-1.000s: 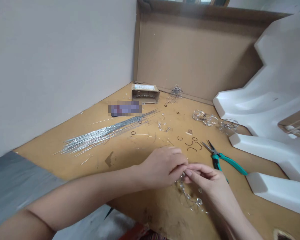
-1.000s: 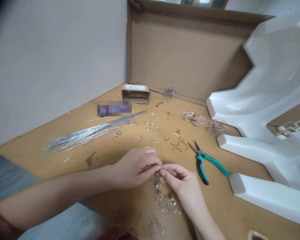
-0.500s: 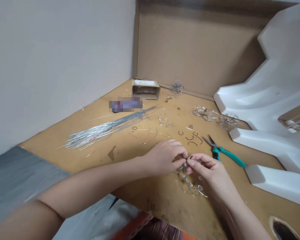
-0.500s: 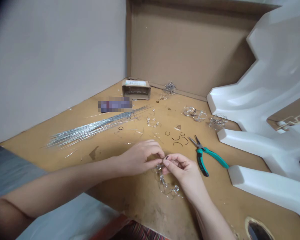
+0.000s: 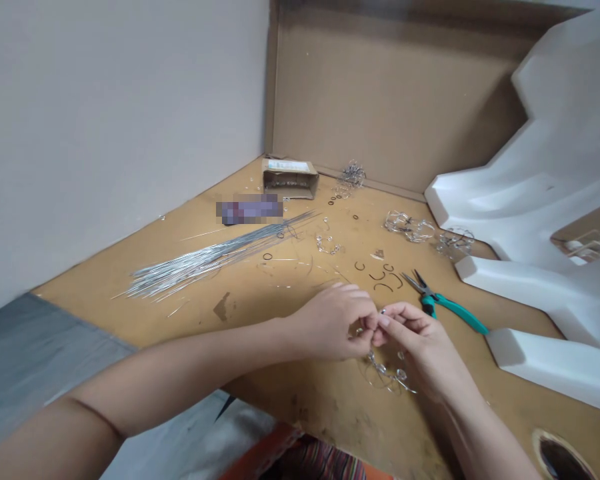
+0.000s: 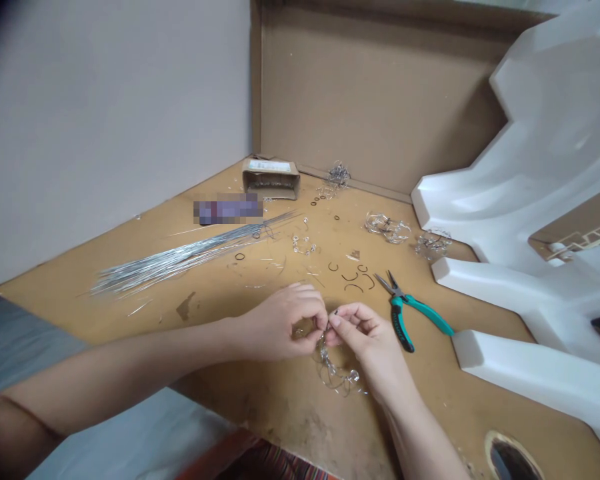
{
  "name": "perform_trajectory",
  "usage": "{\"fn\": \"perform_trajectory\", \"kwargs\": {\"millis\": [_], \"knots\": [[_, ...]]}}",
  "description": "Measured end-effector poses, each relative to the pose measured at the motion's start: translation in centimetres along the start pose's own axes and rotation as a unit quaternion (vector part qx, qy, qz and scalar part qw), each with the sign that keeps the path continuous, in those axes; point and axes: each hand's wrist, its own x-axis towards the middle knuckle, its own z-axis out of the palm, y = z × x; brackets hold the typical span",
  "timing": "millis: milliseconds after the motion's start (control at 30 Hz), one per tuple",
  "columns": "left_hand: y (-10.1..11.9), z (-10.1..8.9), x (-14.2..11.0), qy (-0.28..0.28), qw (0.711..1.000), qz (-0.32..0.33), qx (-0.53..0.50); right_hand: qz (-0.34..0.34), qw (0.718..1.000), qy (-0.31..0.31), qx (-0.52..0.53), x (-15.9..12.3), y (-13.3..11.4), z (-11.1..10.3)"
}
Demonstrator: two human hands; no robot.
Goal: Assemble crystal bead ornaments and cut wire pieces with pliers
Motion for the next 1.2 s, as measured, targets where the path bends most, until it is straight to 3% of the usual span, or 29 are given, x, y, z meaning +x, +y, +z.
{"fn": "perform_trajectory", "kwargs": {"millis": [500, 667, 833, 1033, 1100, 1200], "knots": [[-0.5, 0.8, -0.1, -0.011, 0.999, 0.028, -0.035, -0.007, 0.998, -0.017, 0.057, -0.2, -0.3, 0.1], [0.0, 0.5, -0.2, 0.007, 0.994, -0.044, -0.097, -0.011, 0.999, -0.034, 0.036, -0.1, 0.0, -0.4], [0.4, 0.6, -0.3, -0.031, 0.987, -0.086, -0.133, -0.019, 0.999, -0.039, -0.025, -0.2, 0.3, -0.6], [0.4, 0.8, -0.3, -0.021, 0.979, -0.124, -0.160, -0.151, 0.979, 0.020, -0.133, -0.2, 0.2, 0.0], [0.5, 0.8, -0.4, -0.026, 0.976, -0.129, -0.175, -0.215, 0.954, 0.053, -0.201, -0.3, 0.3, 0.0], [0.6, 0.8, -0.5, -0.027, 0.971, -0.136, -0.193, -0.313, 0.888, 0.077, -0.329, -0.4, 0.6, -0.1]]}}
